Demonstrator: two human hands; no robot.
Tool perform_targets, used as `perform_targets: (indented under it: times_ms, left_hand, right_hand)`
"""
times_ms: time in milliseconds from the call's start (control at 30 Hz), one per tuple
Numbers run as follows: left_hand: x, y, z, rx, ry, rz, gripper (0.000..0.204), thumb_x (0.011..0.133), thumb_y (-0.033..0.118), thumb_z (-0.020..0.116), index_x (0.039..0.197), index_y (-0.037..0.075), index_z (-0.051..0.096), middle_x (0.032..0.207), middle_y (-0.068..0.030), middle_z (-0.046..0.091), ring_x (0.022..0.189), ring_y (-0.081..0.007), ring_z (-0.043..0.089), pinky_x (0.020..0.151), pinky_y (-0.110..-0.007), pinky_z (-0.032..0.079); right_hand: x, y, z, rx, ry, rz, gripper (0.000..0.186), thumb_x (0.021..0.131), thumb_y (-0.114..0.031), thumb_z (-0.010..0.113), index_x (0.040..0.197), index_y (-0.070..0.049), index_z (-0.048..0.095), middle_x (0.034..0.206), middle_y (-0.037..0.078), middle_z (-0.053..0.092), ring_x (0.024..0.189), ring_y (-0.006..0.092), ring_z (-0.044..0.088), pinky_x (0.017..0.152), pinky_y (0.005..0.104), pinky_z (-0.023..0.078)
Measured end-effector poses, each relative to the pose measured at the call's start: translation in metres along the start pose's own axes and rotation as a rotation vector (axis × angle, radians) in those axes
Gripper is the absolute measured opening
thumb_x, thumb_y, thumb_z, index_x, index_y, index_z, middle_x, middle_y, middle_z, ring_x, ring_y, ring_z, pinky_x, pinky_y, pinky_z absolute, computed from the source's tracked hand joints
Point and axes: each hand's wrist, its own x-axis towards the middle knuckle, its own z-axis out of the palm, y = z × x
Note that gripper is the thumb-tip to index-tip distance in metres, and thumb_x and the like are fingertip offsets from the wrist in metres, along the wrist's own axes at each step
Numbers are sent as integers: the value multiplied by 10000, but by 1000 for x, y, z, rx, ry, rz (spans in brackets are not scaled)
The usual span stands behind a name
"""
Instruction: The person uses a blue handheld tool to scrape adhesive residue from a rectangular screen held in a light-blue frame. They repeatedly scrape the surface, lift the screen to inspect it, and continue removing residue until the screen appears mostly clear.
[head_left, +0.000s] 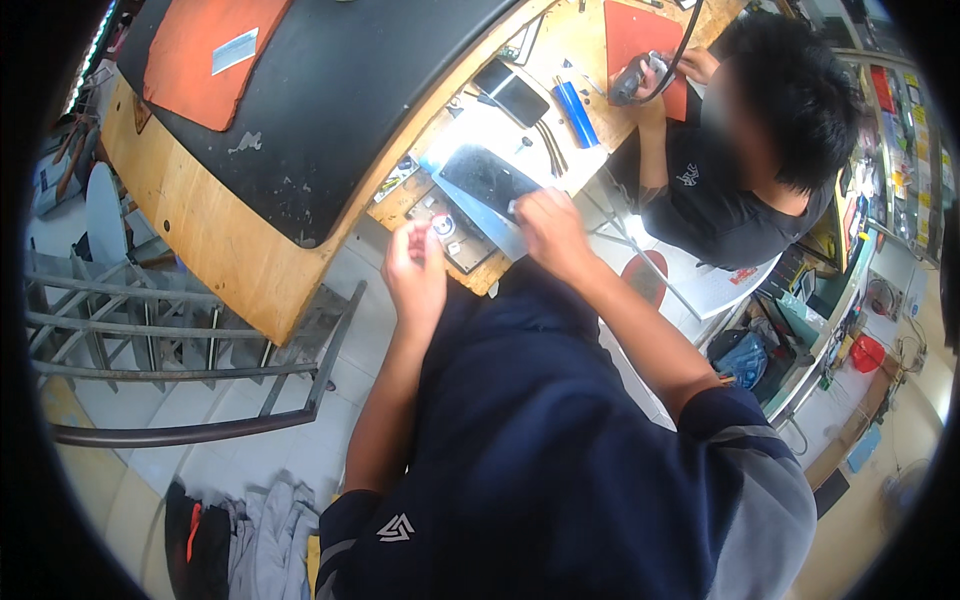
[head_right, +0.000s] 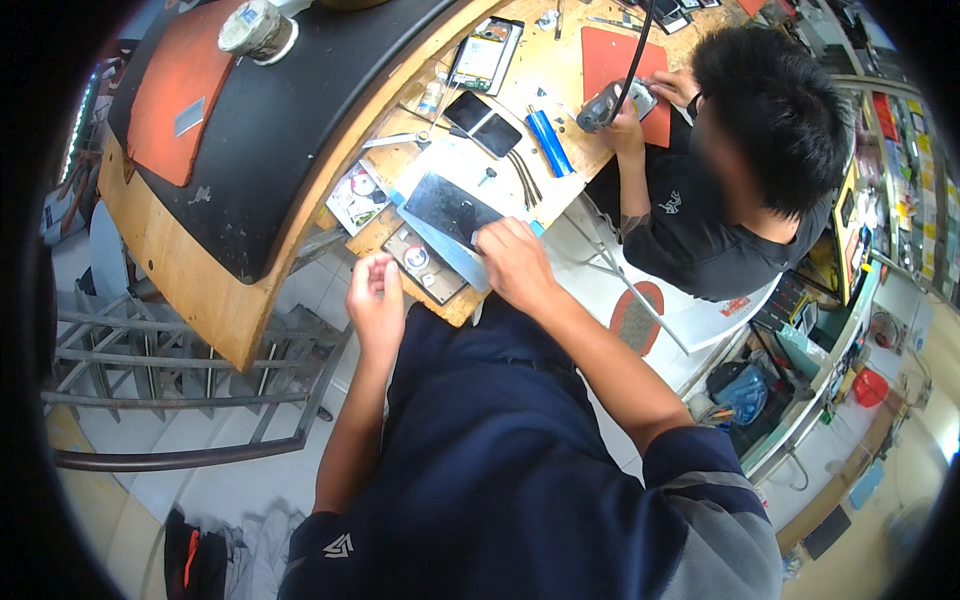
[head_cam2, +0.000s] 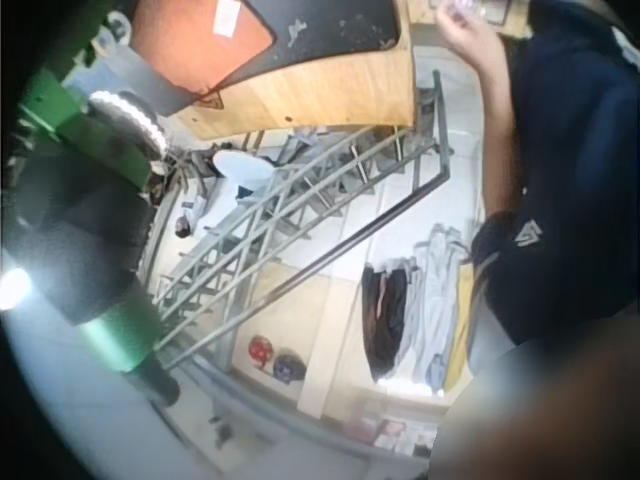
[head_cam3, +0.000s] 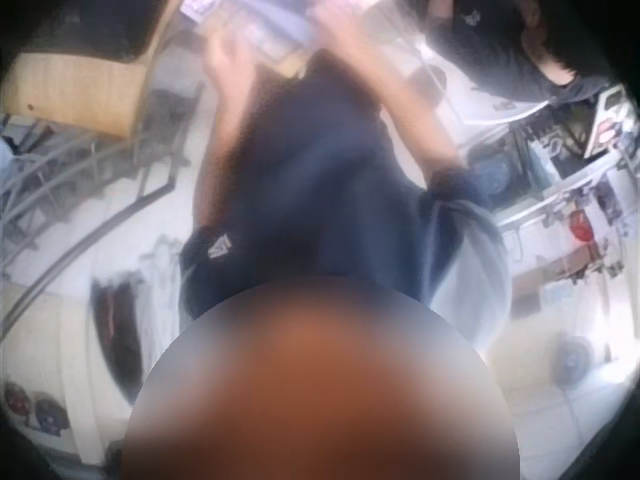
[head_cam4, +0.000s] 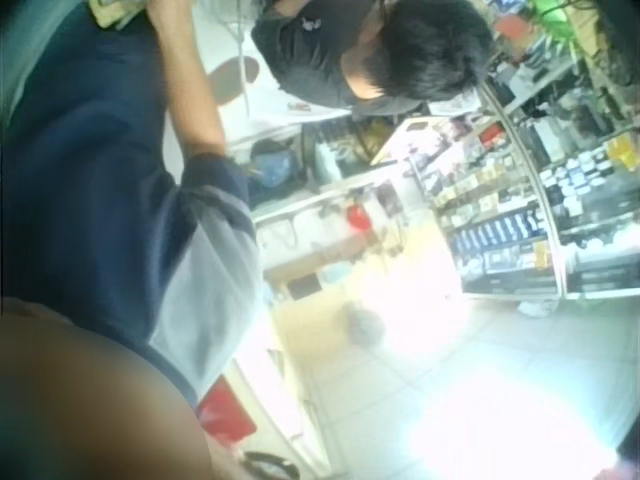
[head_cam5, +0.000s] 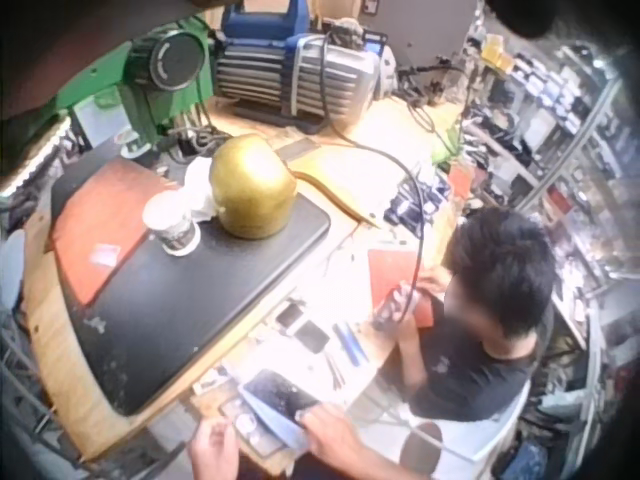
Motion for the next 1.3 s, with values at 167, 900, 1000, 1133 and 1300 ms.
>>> perform_targets:
  times_ms: [167, 900, 1000, 1133, 1300]
  left_hand:
    - [20, -63, 44, -502, -91, -532, 275, 1054, 130, 654, 1265, -44, 626, 1065, -116, 715, 890, -170, 691, 775, -307, 601]
    - [39, -43, 88, -635, 169, -565, 137, 1050, 61, 639, 1122, -55, 628, 954, -87, 694, 766, -123, 675, 658, -286, 631]
    - [39, -42, 89, -617, 212, -563, 142, 1040, 52, 648, 1115, -68, 639, 938, -104, 711, 740, -130, 685, 666, -291, 635]
    - [37, -41, 93, -572, 263, -538, 155, 1032, 46, 655, 1119, -82, 646, 921, -118, 721, 694, -143, 689, 659, -294, 632]
    - [34, -39, 91, -470, 231, -495, 203, 1026, 69, 670, 1181, -57, 638, 996, -137, 723, 846, -189, 704, 756, -348, 608]
  right_hand:
    - [43, -6, 23, -38, 126, 48, 209, 751, 40, 715, 917, -57, 631, 887, 111, 650, 887, 336, 622, 806, 426, 503]
    - [48, 11, 12, -88, -2, 78, 201, 884, 17, 682, 1051, -76, 618, 1065, 118, 650, 991, 334, 646, 876, 433, 496]
    - [35, 3, 8, -154, 8, 49, 238, 860, 27, 652, 1079, -60, 625, 1050, 131, 640, 1013, 331, 655, 920, 461, 481]
    - [26, -4, 2, -136, 23, 82, 237, 857, 38, 689, 1075, -40, 635, 1056, 128, 653, 1049, 317, 657, 928, 451, 473]
    - [38, 2, -2, -54, 157, 188, 236, 864, 48, 712, 1074, -28, 635, 1046, 151, 651, 1030, 349, 666, 870, 439, 513]
